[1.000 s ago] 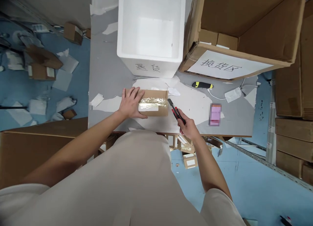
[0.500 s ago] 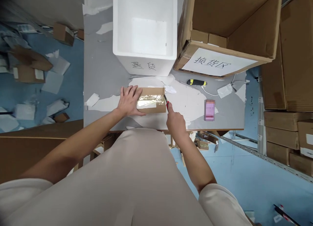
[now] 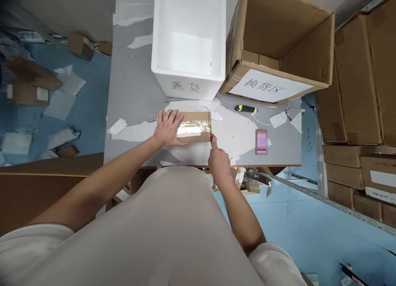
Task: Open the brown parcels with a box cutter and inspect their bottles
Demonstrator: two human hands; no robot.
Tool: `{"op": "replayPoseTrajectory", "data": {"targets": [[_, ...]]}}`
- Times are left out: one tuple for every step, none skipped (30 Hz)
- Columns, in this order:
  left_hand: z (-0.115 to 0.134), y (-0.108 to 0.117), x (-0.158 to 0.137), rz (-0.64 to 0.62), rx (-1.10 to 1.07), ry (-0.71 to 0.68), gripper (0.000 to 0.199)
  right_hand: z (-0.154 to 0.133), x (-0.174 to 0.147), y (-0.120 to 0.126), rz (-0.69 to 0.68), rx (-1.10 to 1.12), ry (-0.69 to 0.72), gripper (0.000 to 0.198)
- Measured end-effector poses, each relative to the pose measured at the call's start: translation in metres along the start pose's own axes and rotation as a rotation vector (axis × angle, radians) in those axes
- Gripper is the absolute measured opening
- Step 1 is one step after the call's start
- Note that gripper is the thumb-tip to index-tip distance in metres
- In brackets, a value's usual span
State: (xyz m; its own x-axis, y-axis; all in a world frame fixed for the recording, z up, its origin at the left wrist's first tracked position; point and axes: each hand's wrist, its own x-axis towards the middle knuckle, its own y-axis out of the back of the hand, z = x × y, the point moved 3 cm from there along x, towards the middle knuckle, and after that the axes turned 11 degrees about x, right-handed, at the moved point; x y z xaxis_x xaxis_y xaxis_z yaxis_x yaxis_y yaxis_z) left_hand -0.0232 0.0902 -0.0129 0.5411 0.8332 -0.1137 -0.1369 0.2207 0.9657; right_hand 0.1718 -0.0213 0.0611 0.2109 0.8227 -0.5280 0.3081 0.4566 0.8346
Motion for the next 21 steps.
{"op": "replayPoseTrajectory", "data": {"targets": [[0.001, 0.0, 0.0, -0.008, 0.008, 0.005, 0.125, -0.001, -0.001, 0.001, -0.003, -0.015, -0.021, 0.061], [0.002, 0.0, -0.001, -0.016, 0.018, 0.012, 0.124, 0.0, -0.002, 0.002, -0.013, -0.032, -0.04, 0.061], [0.003, 0.0, -0.001, -0.024, 0.03, 0.022, 0.124, 0.0, -0.003, 0.004, -0.026, -0.049, -0.051, 0.061], [0.004, 0.001, -0.002, -0.029, 0.045, 0.033, 0.123, 0.001, -0.005, 0.007, -0.037, -0.064, -0.053, 0.061], [0.005, 0.001, -0.002, -0.032, 0.06, 0.043, 0.123, 0.002, -0.007, 0.01, -0.048, -0.073, -0.044, 0.06], [0.006, 0.002, -0.003, -0.035, 0.073, 0.052, 0.123, 0.002, -0.009, 0.013, -0.06, -0.078, -0.033, 0.06], [0.007, 0.002, -0.003, -0.039, 0.083, 0.058, 0.124, 0.003, -0.011, 0.016, -0.07, -0.081, -0.022, 0.059], [0.008, 0.003, -0.003, -0.044, 0.091, 0.061, 0.124, 0.004, -0.013, 0.018, -0.079, -0.082, -0.01, 0.059], [0.009, 0.003, -0.004, -0.05, 0.095, 0.063, 0.125, 0.005, -0.016, 0.02, -0.088, -0.081, -0.001, 0.058], [0.009, 0.003, -0.004, -0.057, 0.096, 0.063, 0.125, 0.007, -0.018, 0.021, -0.097, -0.079, 0.002, 0.059], [0.009, 0.002, -0.004, -0.061, 0.095, 0.061, 0.126, 0.009, -0.021, 0.022, -0.105, -0.076, 0.004, 0.059], [0.008, 0.002, -0.004, -0.062, 0.094, 0.057, 0.127, 0.012, -0.024, 0.022, -0.109, -0.074, 0.007, 0.059], [0.008, 0.002, -0.004, -0.062, 0.095, 0.053, 0.128, 0.014, -0.027, 0.022, -0.11, -0.074, 0.011, 0.059], [0.008, 0.001, -0.004, -0.063, 0.097, 0.048, 0.129, 0.017, -0.03, 0.022, -0.107, -0.073, 0.01, 0.059], [0.008, 0.001, -0.003, -0.067, 0.102, 0.041, 0.129, 0.02, -0.032, 0.023, -0.099, -0.072, 0.005, 0.059], [0.008, 0.0, -0.003, -0.073, 0.108, 0.033, 0.13, 0.023, -0.033, 0.023, -0.08, -0.067, -0.002, 0.059], [0.007, 0.0, -0.003, -0.081, 0.116, 0.026, 0.131, 0.025, -0.033, 0.024, -0.051, -0.057, -0.008, 0.059], [0.007, -0.001, -0.003, -0.088, 0.123, 0.021, 0.131, 0.026, -0.031, 0.025, -0.016, -0.043, -0.01, 0.059], [0.008, -0.001, -0.003, -0.093, 0.127, 0.017, 0.132, 0.027, -0.029, 0.025, 0.019, -0.026, -0.004, 0.058], [0.008, -0.001, -0.003, -0.095, 0.127, 0.015, 0.132, 0.027, -0.025, 0.025, 0.048, -0.008, 0.006, 0.058], [0.008, -0.001, -0.004, -0.096, 0.123, 0.014, 0.131, 0.026, -0.02, 0.025, 0.067, 0.008, 0.021, 0.057]]}}
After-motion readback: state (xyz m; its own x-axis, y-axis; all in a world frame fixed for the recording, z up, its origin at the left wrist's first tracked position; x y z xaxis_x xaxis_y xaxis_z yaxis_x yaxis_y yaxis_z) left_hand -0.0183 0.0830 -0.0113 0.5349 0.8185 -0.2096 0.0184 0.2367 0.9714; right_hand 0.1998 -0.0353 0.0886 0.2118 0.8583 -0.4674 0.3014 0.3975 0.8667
